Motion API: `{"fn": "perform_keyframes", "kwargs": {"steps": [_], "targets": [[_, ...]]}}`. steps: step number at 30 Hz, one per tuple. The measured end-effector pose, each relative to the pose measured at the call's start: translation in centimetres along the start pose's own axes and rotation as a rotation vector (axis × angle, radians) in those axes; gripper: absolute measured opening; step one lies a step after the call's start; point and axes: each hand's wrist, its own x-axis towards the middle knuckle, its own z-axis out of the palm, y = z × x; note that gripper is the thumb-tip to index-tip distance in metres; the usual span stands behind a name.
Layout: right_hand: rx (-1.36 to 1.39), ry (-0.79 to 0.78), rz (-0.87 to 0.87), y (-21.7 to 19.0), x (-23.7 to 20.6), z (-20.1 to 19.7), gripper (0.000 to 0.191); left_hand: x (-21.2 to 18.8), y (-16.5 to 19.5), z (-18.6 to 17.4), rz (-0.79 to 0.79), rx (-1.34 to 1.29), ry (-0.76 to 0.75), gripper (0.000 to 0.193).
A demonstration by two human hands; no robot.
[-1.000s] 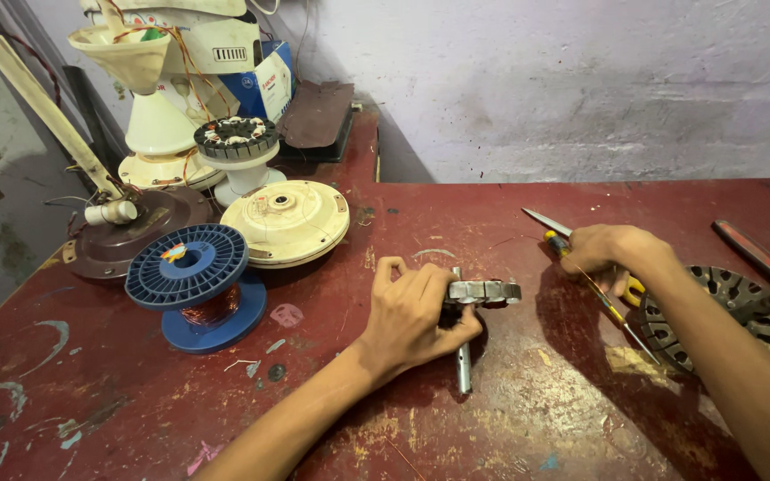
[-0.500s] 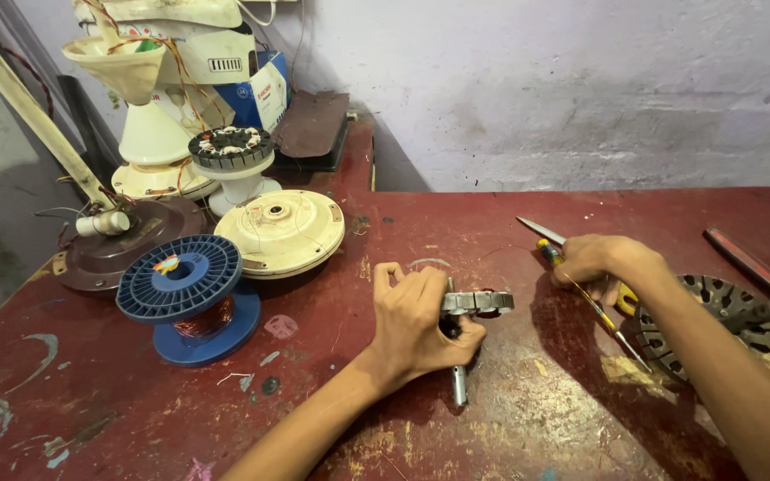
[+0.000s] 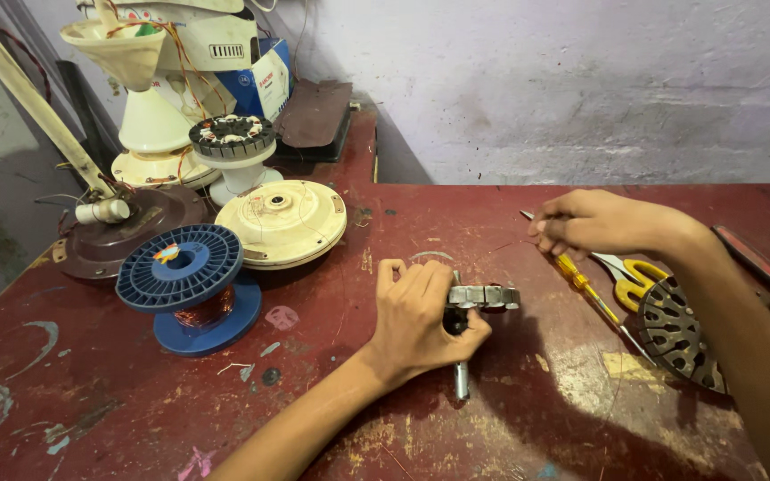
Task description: The person winds copper wire around a motor armature held in a vise, using a screwdriver to press the wire into slots and scissors to trim excess wire. The person repeats this process across multiple slots on the armature.
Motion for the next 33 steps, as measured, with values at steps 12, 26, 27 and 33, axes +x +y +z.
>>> {"fn": "perform_keyframes", "kwargs": {"steps": [12, 26, 27, 33], "targets": [[0.043, -0.14, -0.236, -6.8, -6.3, 0.2, 0.04, -1.1, -1.2, 0.9, -0.042, -0.092, -0.066, 0.028], [-0.175, -0.042, -0.267, -10.6, -9.9, 1.5, 0.038, -1.1, -1.5, -0.4, -0.019, -0.256, -0.217, 0.042], [-0.176, -0.041, -0.273, -10.7, -10.0, 1.7, 0.036, -1.1, -1.5, -0.5, -0.038, -0.275, -0.241, 0.044], [-0.174, -0.086, -0.336, -10.9, -10.5, 2.6, 0.033, -0.7, -1.1, -1.4, -0.188, -0.393, -0.299, 0.083]]}}
